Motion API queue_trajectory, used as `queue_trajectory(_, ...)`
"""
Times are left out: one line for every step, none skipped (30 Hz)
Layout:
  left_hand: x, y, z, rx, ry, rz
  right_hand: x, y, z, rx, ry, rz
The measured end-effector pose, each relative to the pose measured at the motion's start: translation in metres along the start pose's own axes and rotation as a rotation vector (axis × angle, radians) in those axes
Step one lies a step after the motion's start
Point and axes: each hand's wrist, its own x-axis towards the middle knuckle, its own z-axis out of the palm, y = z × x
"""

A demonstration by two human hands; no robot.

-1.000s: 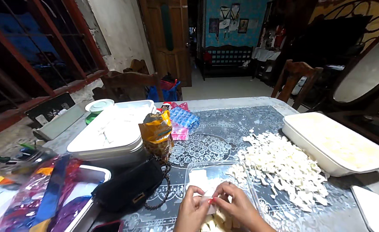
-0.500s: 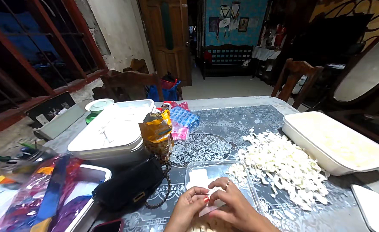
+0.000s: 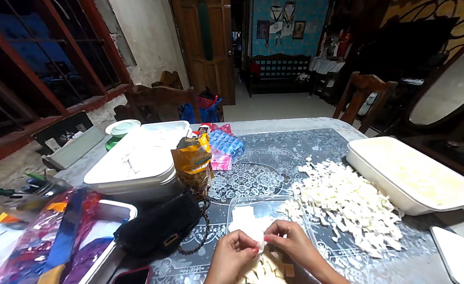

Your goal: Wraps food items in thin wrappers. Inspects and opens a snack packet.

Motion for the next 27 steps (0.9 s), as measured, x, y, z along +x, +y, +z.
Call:
queue_trajectory(0.0, 0.001, 0.0, -0.064, 0.001, -0.015, -0.001, -0.001, 0.002, -0.045, 0.012, -0.002)
queue_trajectory(0.0, 0.0, 0.001, -0.125, 0.009, -0.018, -0.003, -0.003, 0.005, -0.09, 0.005, -0.036)
queue_trajectory(0.0, -0.001, 0.002, -0.181, 0.032, -0.015, -0.006, -0.005, 0.008, -0.123, -0.022, -0.103)
queue_trajectory(0.001, -0.001, 0.004, -0.225, 0.066, -0.017, -0.009, -0.005, 0.011, -0.136, -0.063, -0.186)
queue_trajectory(0.002, -0.002, 0.006, -0.255, 0.102, -0.022, -0.01, -0.004, 0.014, -0.12, -0.099, -0.259)
queue_trajectory(0.002, -0.004, 0.007, -0.269, 0.127, -0.025, -0.01, -0.002, 0.016, -0.069, -0.116, -0.303)
queue_trajectory(0.003, -0.006, 0.007, -0.263, 0.127, -0.021, -0.009, 0.001, 0.018, 0.011, -0.101, -0.323)
queue_trajectory(0.002, -0.008, 0.007, -0.238, 0.095, -0.012, -0.008, 0.003, 0.019, 0.095, -0.061, -0.323)
queue_trajectory(0.001, -0.008, 0.006, -0.206, 0.039, -0.001, -0.007, 0.003, 0.018, 0.161, -0.012, -0.306)
queue_trajectory(0.0, -0.007, 0.005, -0.174, -0.023, 0.015, -0.005, 0.003, 0.015, 0.181, 0.032, -0.272)
queue_trajectory(-0.001, -0.005, 0.004, -0.156, -0.066, 0.036, -0.003, 0.003, 0.012, 0.147, 0.057, -0.233)
queue_trajectory(-0.002, -0.004, 0.003, -0.147, -0.078, 0.059, -0.003, 0.003, 0.01, 0.076, 0.055, -0.208)
queue_trajectory(-0.001, -0.003, 0.002, -0.148, -0.059, 0.078, -0.004, 0.002, 0.009, -0.005, 0.029, -0.206)
queue_trajectory(0.0, -0.003, 0.001, -0.154, -0.024, 0.087, -0.006, 0.001, 0.01, -0.083, -0.003, -0.242)
queue_trajectory(0.002, -0.003, -0.001, -0.152, 0.019, 0.082, -0.007, 0.001, 0.014, -0.163, -0.023, -0.322)
queue_trajectory(0.004, -0.003, -0.002, -0.119, 0.053, 0.073, -0.008, 0.003, 0.019, -0.258, -0.012, -0.446)
queue_trajectory(0.004, -0.003, -0.003, -0.039, 0.076, 0.077, -0.007, 0.007, 0.025, -0.372, 0.035, -0.594)
queue_trajectory(0.004, -0.003, -0.003, 0.105, 0.082, 0.102, -0.006, 0.01, 0.03, -0.502, 0.11, -0.734)
queue_trajectory(0.002, -0.003, -0.003, 0.302, 0.071, 0.144, -0.004, 0.012, 0.032, -0.624, 0.204, -0.837)
queue_trajectory(-0.001, -0.003, -0.003, 0.504, 0.041, 0.204, -0.003, 0.013, 0.031, -0.72, 0.296, -0.898)
queue_trajectory(-0.004, -0.005, -0.003, 0.68, -0.003, 0.266, -0.001, 0.013, 0.026, -0.805, 0.383, -0.908)
queue_trajectory(-0.007, -0.006, -0.001, 0.814, -0.06, 0.293, 0.001, 0.013, 0.018, -0.876, 0.473, -0.879)
queue_trajectory(-0.01, -0.007, 0.001, 0.909, -0.123, 0.286, 0.004, 0.014, 0.008, -0.927, 0.556, -0.823)
queue_trajectory(-0.012, -0.007, 0.004, 0.972, -0.183, 0.253, 0.007, 0.014, -0.005, -0.972, 0.626, -0.752)
queue_trajectory(-0.014, -0.007, 0.007, 1.014, -0.217, 0.238, 0.01, 0.014, -0.019, -1.022, 0.697, -0.681)
queue_trajectory(-0.015, -0.01, 0.009, 1.04, -0.214, 0.255, 0.013, 0.014, -0.031, -1.07, 0.753, -0.604)
queue_trajectory(-0.016, -0.012, 0.011, 1.057, -0.195, 0.279, 0.016, 0.015, -0.041, -1.104, 0.783, -0.525)
